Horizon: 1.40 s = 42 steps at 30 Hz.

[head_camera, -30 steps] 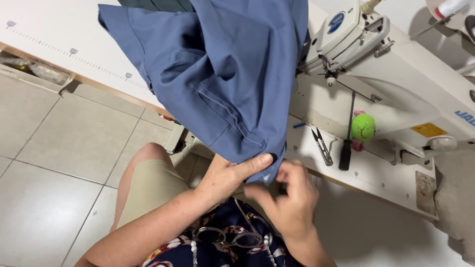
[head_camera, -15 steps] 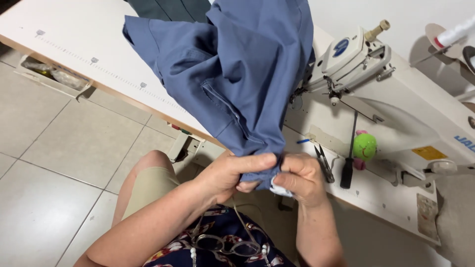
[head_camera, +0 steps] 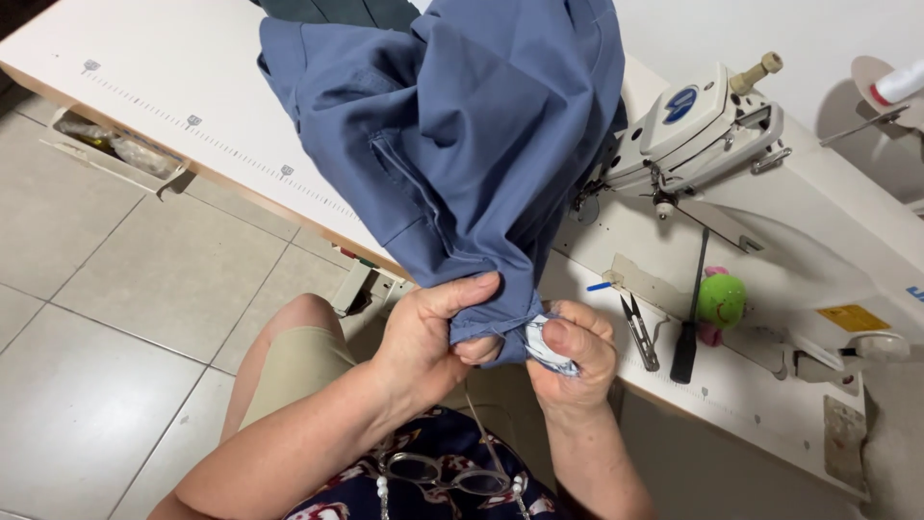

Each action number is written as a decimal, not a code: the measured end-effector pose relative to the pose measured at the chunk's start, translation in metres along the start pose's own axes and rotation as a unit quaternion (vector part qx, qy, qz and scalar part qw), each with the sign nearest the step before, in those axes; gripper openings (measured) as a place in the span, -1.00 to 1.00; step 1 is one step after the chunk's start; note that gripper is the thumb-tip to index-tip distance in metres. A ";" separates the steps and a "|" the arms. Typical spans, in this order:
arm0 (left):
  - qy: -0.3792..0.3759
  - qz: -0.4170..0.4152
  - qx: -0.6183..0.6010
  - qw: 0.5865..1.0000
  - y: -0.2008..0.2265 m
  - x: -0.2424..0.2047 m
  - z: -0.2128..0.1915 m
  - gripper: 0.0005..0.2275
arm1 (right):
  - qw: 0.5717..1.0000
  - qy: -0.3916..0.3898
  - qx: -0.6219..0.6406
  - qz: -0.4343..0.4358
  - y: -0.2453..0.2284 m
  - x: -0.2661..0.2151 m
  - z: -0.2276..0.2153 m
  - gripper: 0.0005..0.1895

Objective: Trimming loose threads from a pair of blue trousers using thread snips at a sewing workstation.

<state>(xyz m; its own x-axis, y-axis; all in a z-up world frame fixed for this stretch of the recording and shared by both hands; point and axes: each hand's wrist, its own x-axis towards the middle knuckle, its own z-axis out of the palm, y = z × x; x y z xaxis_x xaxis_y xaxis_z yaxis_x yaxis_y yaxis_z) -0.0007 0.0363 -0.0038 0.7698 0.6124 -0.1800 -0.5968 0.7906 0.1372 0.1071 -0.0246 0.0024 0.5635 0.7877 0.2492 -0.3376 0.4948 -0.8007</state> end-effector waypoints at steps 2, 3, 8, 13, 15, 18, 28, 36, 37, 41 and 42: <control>-0.002 0.001 -0.004 1.000 0.016 -0.003 0.005 -0.91 | 1.000 -0.001 -0.014 -0.017 -0.004 0.008 -0.017 -0.72; -0.006 0.005 -0.008 1.000 0.025 -0.005 0.008 -0.87 | 0.999 -0.004 -0.029 -0.033 -0.005 0.011 -0.025 -0.75; 0.019 0.086 0.062 0.994 0.031 -0.008 -0.006 -0.92 | 0.962 -0.104 -0.220 -0.121 -0.013 -0.001 0.006 -0.81; 0.003 0.023 0.233 0.972 0.041 -0.030 -0.010 -0.84 | 0.810 -0.233 -0.498 -0.202 -0.036 -0.006 0.030 -0.77; -0.063 -0.037 0.263 0.962 0.037 -0.039 -0.018 -0.87 | 0.795 -0.198 -0.539 -0.195 -0.035 -0.011 0.020 -0.80; -0.063 -0.173 0.304 0.935 0.042 -0.044 -0.029 -0.72 | 0.775 -0.209 -0.585 -0.118 -0.029 -0.017 0.019 -0.74; 0.029 0.443 0.836 0.323 0.084 -0.052 0.049 -0.59 | 0.702 -0.185 -0.652 -0.222 -0.001 -0.021 0.024 -0.64; 0.105 0.513 0.842 0.125 0.115 0.063 0.006 -0.55 | 0.866 0.061 -0.477 0.134 0.036 0.062 0.000 -0.66; 0.104 0.514 0.842 0.125 0.115 0.069 0.005 -0.55 | 0.866 0.062 -0.477 0.134 0.042 0.068 -0.015 -0.66; 0.106 0.608 0.772 0.152 0.157 0.081 -0.011 -0.88 | 0.739 0.187 -0.647 0.024 0.028 0.094 -0.055 -0.50; 0.141 0.639 0.733 0.188 0.176 0.082 -0.017 -0.96 | 0.651 0.301 -0.695 0.042 0.013 0.100 -0.062 -0.31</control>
<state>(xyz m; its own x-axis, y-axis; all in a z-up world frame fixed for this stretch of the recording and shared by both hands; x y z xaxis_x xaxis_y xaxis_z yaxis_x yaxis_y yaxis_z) -0.0459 0.2254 -0.0107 0.0441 0.4435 0.8952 0.6077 -0.7231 0.3283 0.2055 0.0374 -0.0165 0.9219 0.2965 0.2493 0.3871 -0.6813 -0.6212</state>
